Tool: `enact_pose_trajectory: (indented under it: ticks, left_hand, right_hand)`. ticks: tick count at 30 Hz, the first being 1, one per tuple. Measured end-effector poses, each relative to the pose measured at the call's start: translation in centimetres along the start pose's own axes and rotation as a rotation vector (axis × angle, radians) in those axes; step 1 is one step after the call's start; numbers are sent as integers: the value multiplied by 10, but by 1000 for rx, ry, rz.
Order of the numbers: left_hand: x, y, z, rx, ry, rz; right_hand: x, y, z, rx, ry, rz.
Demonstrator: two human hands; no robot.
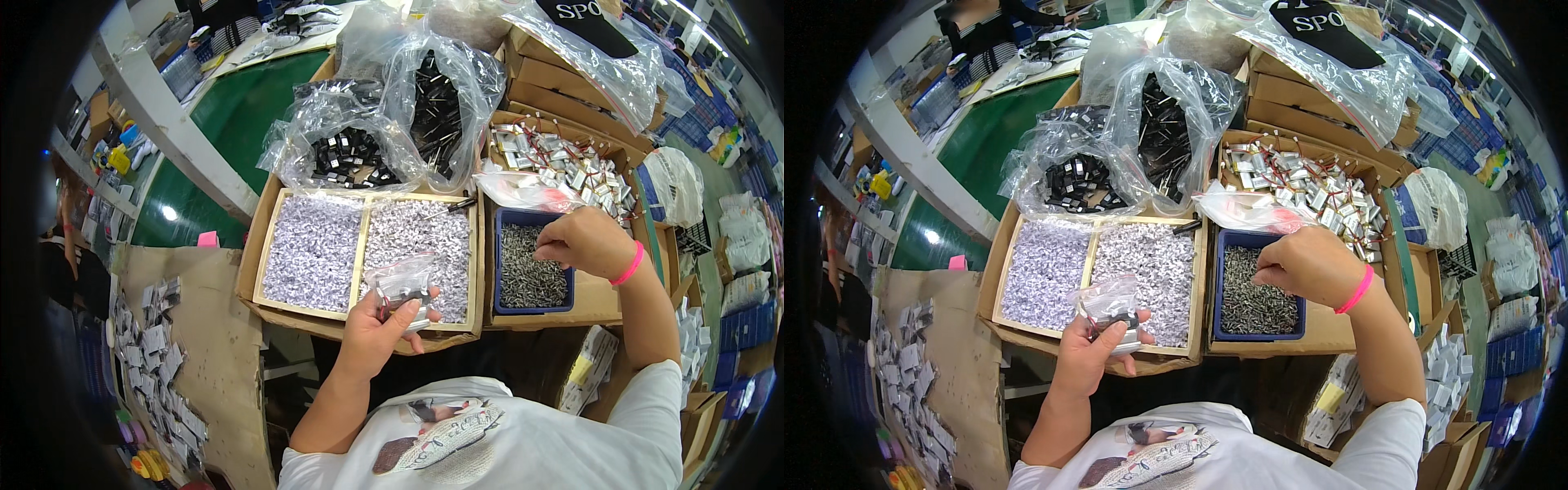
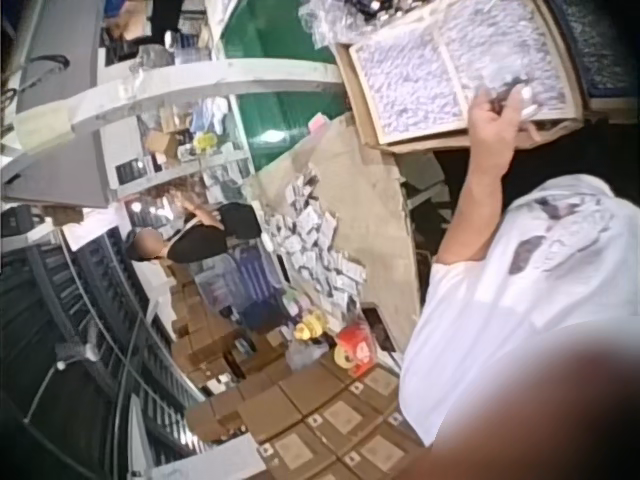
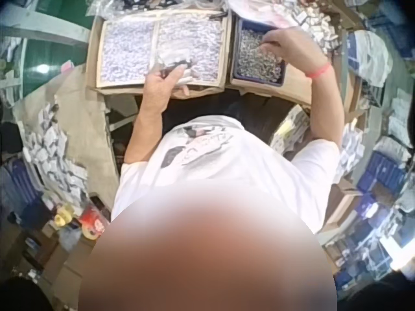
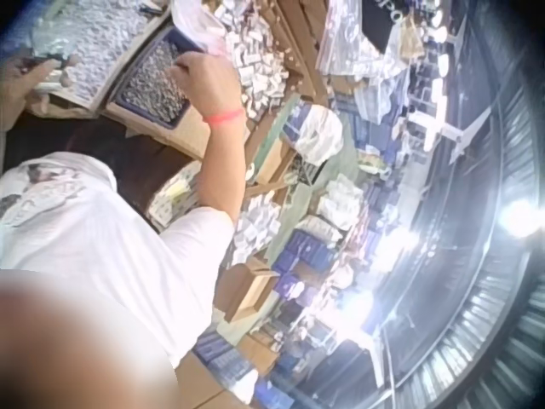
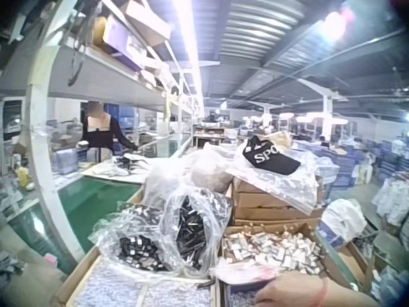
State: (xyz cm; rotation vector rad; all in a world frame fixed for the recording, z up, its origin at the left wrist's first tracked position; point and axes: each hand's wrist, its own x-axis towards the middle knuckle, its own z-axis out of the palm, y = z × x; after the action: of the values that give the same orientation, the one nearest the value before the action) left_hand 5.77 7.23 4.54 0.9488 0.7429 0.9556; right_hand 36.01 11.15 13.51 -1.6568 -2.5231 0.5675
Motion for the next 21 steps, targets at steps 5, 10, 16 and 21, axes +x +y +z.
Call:
enact_pose_trajectory:
  ticks: [5, 10, 16, 21]
  left_hand:
    - [-1, 1, 2, -5, -15, -22]
    - [0, -1, 4, -18, -13, -56]
    - [-1, -4, 10, 12, -27, -79]
    - [-7, 1, 4, 40, 26, -80]
  right_hand:
    - [5, -5, -6, -44, -109, 89]
    - [15, -33, -1, 257, 216, 72]
    - [45, -87, 25, 589, 412, -322]
    - [64, -105, 30, 451, 335, -382]
